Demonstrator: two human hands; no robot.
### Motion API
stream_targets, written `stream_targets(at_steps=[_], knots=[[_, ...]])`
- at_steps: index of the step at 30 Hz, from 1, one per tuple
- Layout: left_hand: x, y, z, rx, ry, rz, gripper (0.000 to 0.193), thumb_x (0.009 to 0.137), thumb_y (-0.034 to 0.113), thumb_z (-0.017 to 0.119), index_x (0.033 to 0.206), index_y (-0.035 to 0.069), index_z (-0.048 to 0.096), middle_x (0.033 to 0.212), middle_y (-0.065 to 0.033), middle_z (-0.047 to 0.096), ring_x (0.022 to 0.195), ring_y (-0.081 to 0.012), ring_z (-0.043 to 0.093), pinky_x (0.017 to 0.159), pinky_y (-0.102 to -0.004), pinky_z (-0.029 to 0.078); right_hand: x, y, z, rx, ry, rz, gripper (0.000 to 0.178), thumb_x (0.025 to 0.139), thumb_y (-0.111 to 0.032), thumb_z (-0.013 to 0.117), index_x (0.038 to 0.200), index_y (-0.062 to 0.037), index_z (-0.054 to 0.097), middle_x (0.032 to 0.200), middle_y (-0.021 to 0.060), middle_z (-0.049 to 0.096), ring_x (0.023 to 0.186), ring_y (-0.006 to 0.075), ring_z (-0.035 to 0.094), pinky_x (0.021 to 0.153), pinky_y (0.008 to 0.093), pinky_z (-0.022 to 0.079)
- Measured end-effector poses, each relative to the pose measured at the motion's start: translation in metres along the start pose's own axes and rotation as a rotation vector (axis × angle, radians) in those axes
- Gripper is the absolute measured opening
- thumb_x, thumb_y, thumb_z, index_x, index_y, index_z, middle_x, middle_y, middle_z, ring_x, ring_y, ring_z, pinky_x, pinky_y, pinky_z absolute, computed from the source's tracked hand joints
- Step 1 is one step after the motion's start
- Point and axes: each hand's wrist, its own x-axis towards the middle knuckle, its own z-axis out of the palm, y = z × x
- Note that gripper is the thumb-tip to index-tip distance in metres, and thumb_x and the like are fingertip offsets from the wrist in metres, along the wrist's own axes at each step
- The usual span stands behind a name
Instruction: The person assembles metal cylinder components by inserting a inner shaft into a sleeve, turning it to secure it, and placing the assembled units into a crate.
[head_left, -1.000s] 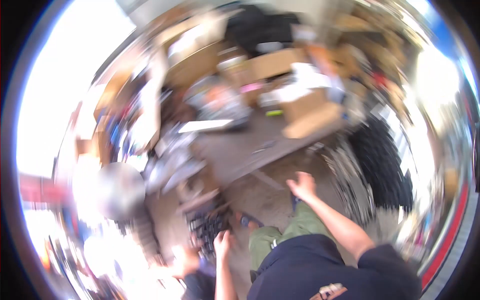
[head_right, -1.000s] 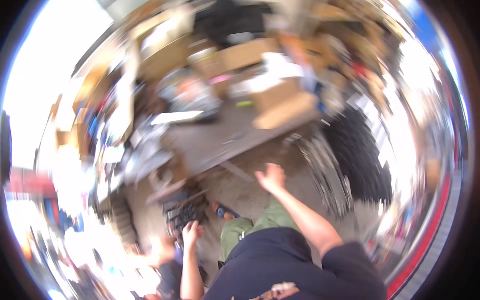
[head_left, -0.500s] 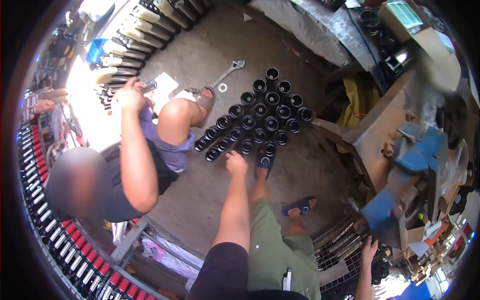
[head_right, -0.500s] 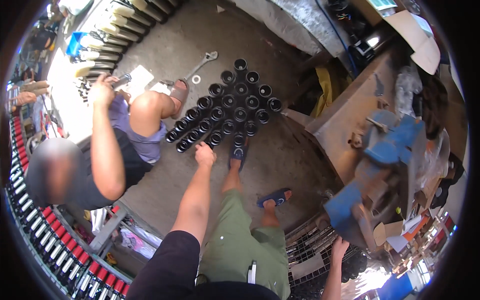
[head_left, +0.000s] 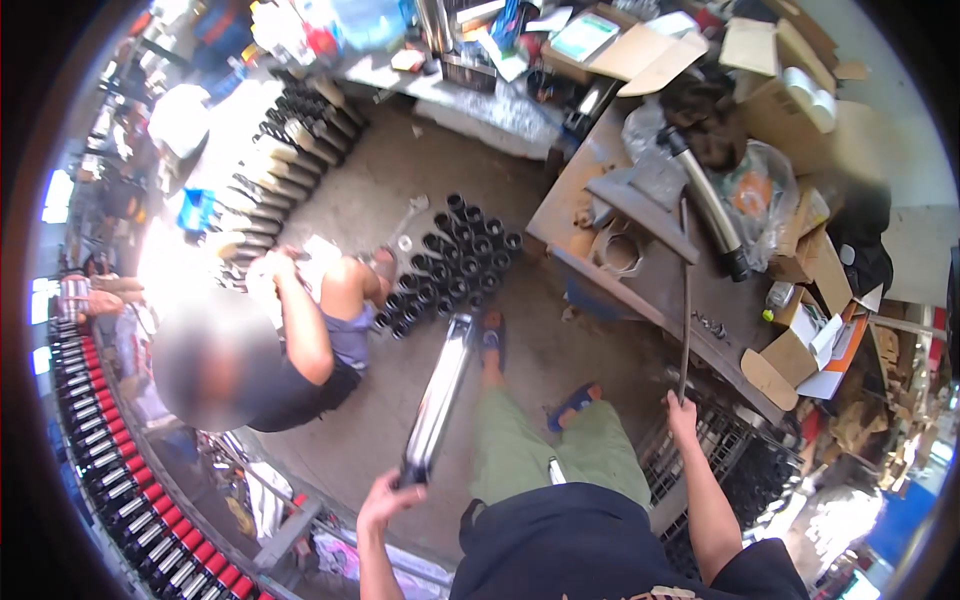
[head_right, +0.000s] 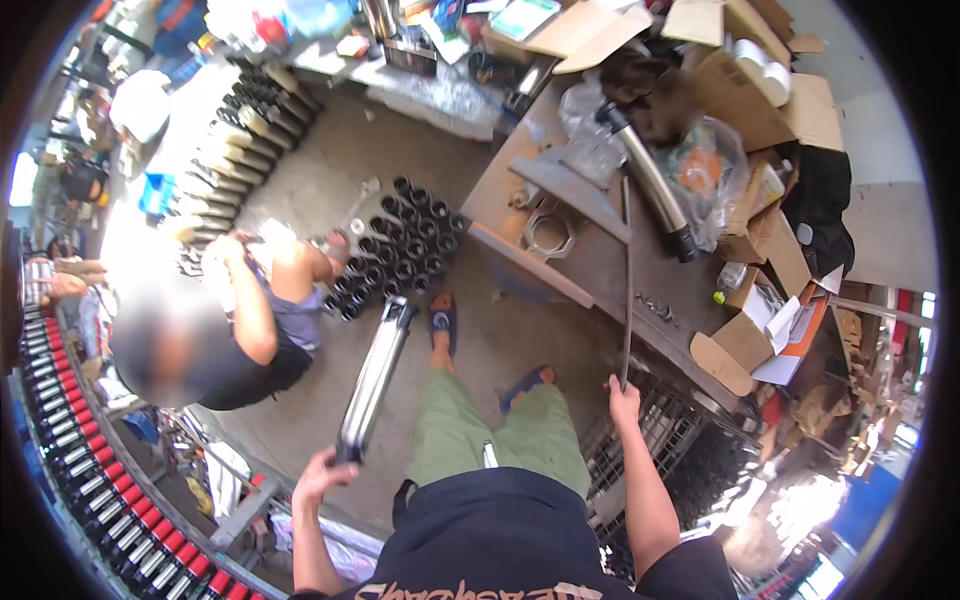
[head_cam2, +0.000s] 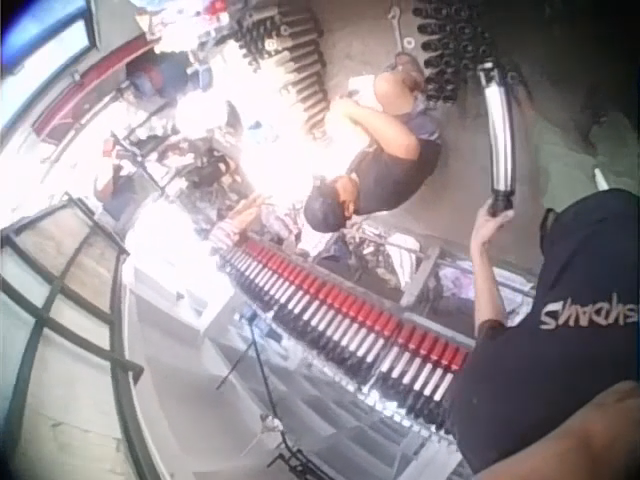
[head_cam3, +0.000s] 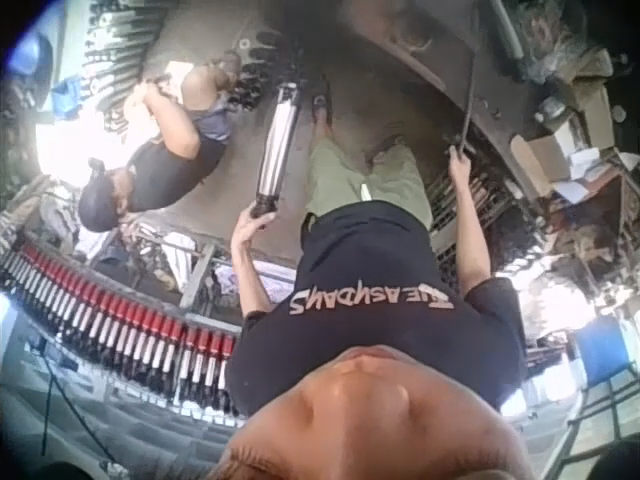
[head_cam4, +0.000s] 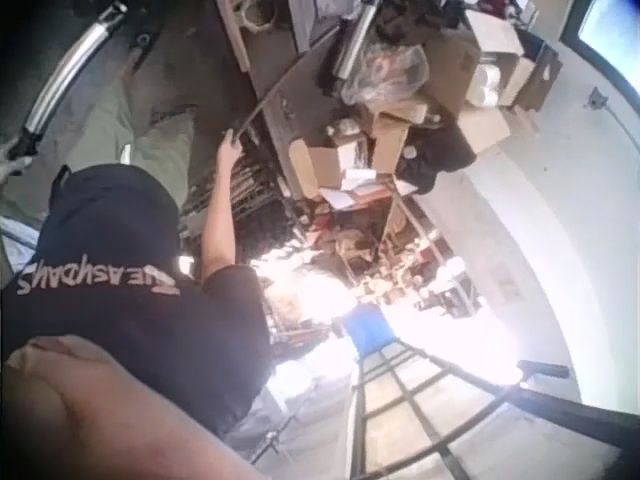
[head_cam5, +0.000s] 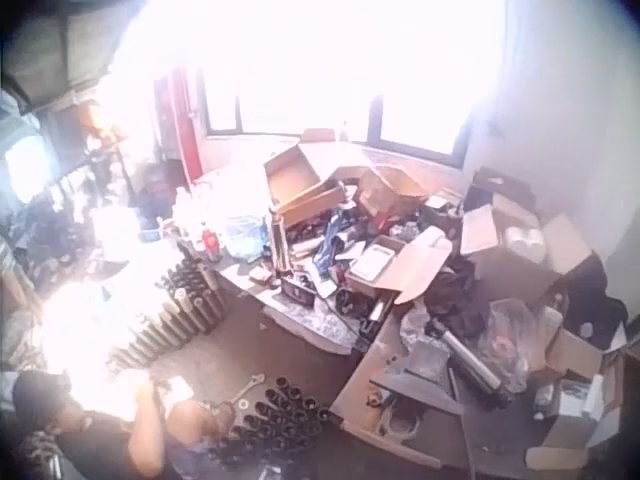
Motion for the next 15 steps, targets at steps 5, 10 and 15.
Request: stream_targets(at_steps=[5,10,15], knots=[[-0.041,0.197,0.092,-0.093,0.135,0.596,0.057,0.062,0.007,0.091,0.110,0.001,0.060,0.094,-0.0063,0.066,0.089,-0.0149,0.064,0.083,-0.0316,0.053,-0.025,0.005,-0.004,-0.017,0.081,-0.027,0.023,0.086,-0.023,0.067,0.088,-0.0028,0.076,0.077,0.0094,0.072,0.073,0.0199,0.066,0.070,0.0355,0.051],[-0.060,0.326,0.187,-0.135,-0.028,1.559,0.044,0.067,0.008,0.082,0.106,0.002,0.064,0.095,-0.0082,0.068,0.090,-0.0164,0.064,0.091,-0.0316,0.050,-0.049,-0.023,-0.029,-0.177,0.187,-0.068,0.032,0.082,-0.036,0.068,0.090,-0.0062,0.077,0.083,0.0217,0.072,0.087,0.0344,0.072,0.079,0.0426,0.054],[0.007,0.427,0.234,-0.410,-0.176,1.317,0.027,0.065,-0.001,0.079,0.088,0.003,0.065,0.087,-0.0032,0.063,0.071,-0.0125,0.060,0.064,-0.0310,0.048,-0.083,-0.026,-0.040,-0.078,0.283,-0.068,0.058,0.087,-0.056,0.066,0.066,-0.0011,0.066,0.056,0.0157,0.059,0.054,0.0267,0.062,0.059,0.0420,0.047]])
